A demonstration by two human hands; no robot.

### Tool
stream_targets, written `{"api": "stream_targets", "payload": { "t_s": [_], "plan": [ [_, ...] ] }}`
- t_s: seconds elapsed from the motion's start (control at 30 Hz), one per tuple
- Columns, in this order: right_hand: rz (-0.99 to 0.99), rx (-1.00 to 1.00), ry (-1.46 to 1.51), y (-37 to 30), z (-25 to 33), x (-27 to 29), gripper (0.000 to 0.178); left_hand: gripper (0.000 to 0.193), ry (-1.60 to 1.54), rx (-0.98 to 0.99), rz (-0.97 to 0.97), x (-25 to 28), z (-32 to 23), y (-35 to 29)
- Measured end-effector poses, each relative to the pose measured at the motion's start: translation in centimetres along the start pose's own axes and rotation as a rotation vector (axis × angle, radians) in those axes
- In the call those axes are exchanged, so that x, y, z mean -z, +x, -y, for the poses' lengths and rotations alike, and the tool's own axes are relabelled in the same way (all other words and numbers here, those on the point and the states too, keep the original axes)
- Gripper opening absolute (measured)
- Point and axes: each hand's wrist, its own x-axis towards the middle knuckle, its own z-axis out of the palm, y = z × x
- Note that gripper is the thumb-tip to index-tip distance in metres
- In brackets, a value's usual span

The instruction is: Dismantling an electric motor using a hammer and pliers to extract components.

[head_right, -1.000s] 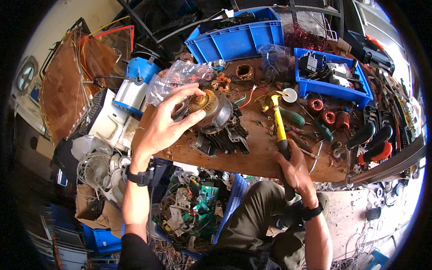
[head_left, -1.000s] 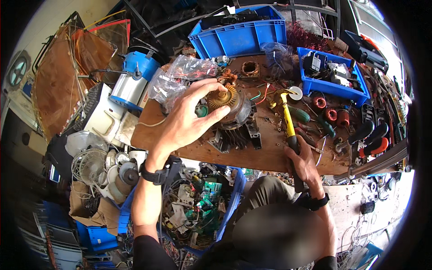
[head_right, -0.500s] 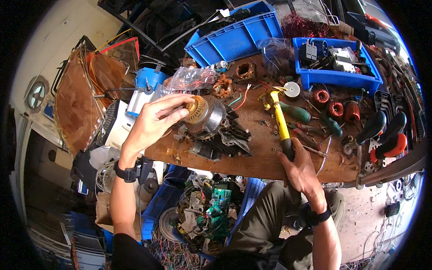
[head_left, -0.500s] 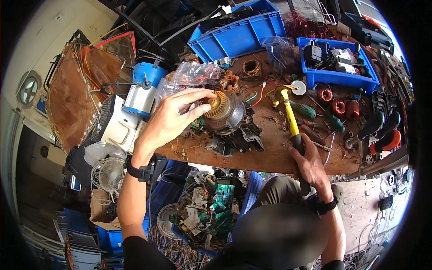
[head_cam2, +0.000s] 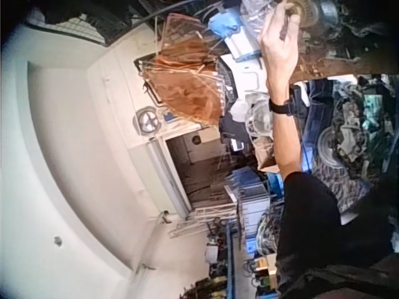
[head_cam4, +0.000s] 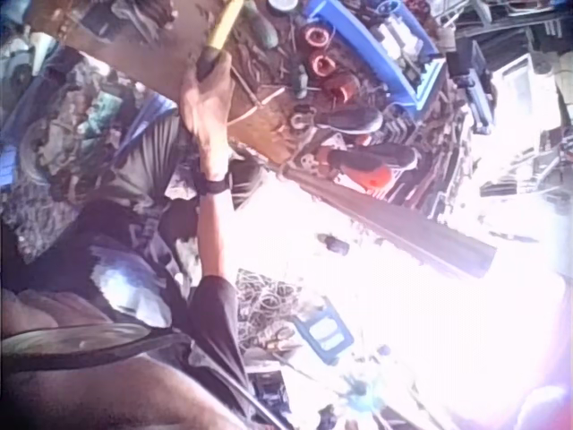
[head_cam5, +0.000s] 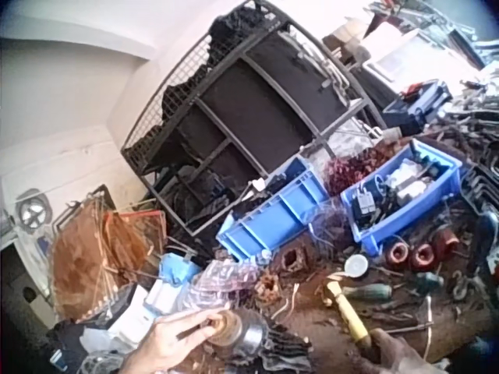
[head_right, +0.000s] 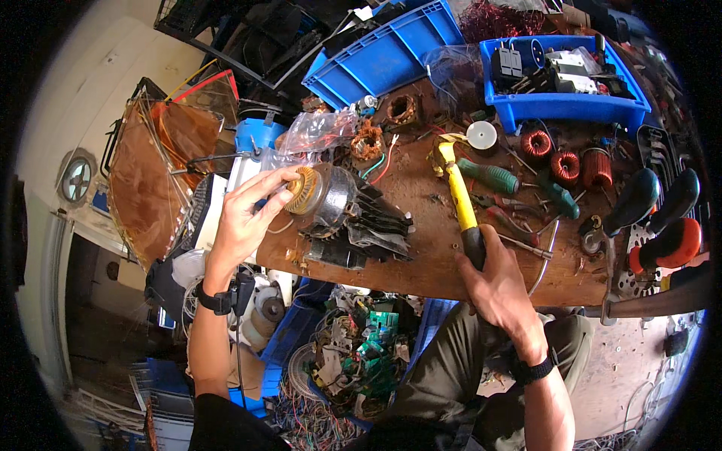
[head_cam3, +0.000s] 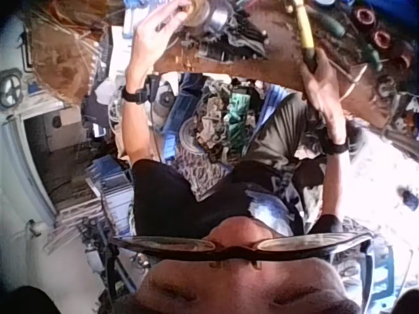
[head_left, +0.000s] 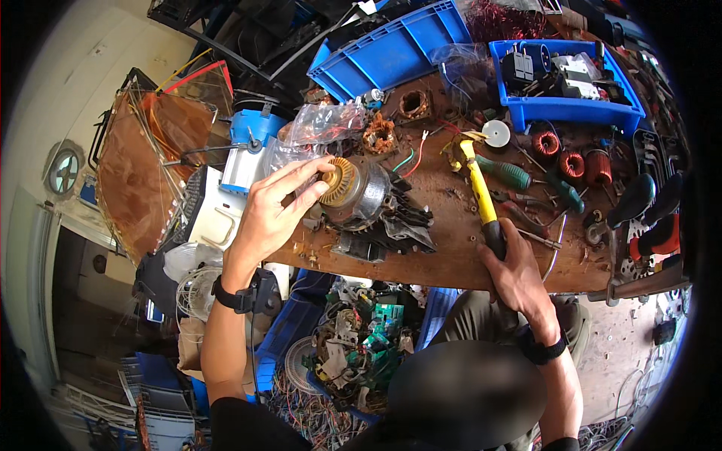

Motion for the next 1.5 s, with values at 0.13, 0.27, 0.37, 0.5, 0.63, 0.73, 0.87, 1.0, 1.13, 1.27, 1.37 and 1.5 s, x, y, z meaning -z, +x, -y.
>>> {"api": "stream_targets", "payload": {
  "t_s": [0.13, 0.27, 0.37, 0.5, 0.63, 0.73, 0.87, 1.0, 1.13, 1.27, 1.37, 1.5],
  "plan": [
    [-0.007, 0.027, 0.000, -0.1, 0.2, 0.2, 0.034, 0.029, -0.024, -0.018, 0.028, -0.1, 0.6, 0.0],
    [-0.003, 0.025, -0.004, 0.0, 0.4, 0.1, 0.034, 0.034, -0.574, 0.096, -0.002, -1.5, 1.5, -0.8],
    [0.006, -0.009, 0.012, -0.1, 0.9, 0.1, 0.034, 0.060, -0.676, 0.011, -0.077, -3.7, 2.1, -0.9],
    [-0.013, 0.125, -0.085, -0.1, -0.5, 0.2, 0.032, 0.067, -0.676, 0.045, -0.293, -7.7, 1.1, -1.1],
    [0.047, -0.025, 0.001, -0.2, 1.7, 0.0, 0.040, 0.063, -0.733, 0.047, -0.478, -9.7, 0.1, -1.8],
    [0.050, -0.101, 0.019, -0.6, 2.4, 0.1, 0.047, 0.065, -0.690, -0.013, -0.538, -10.6, -0.5, -2.3],
    [-0.008, -0.017, -0.117, -0.5, 0.7, -0.4, 0.045, 0.067, -0.564, -0.043, -0.572, -10.7, -1.3, -3.7],
    [0.001, 0.002, -0.128, -0.3, -0.1, -0.9, 0.043, 0.071, -0.483, -0.107, -0.657, -11.5, -0.8, -5.1],
    [-0.014, 0.039, -0.120, 0.4, -2.1, -0.7, 0.035, 0.074, -0.493, -0.214, -0.711, -12.1, -0.9, -5.1],
    [0.024, -0.073, -0.044, 0.3, -2.2, -1.2, 0.048, 0.077, -0.406, -0.228, -0.715, -12.0, -1.1, -6.5],
    [0.015, -0.121, -0.030, -0.1, -1.3, -0.9, 0.052, 0.078, -0.412, -0.260, -0.727, -12.0, -1.7, -6.6],
    [0.000, -0.107, -0.065, 0.1, -2.1, -0.8, 0.054, 0.079, -0.375, -0.258, -0.716, -11.7, -1.9, -7.1]
  ]
}}
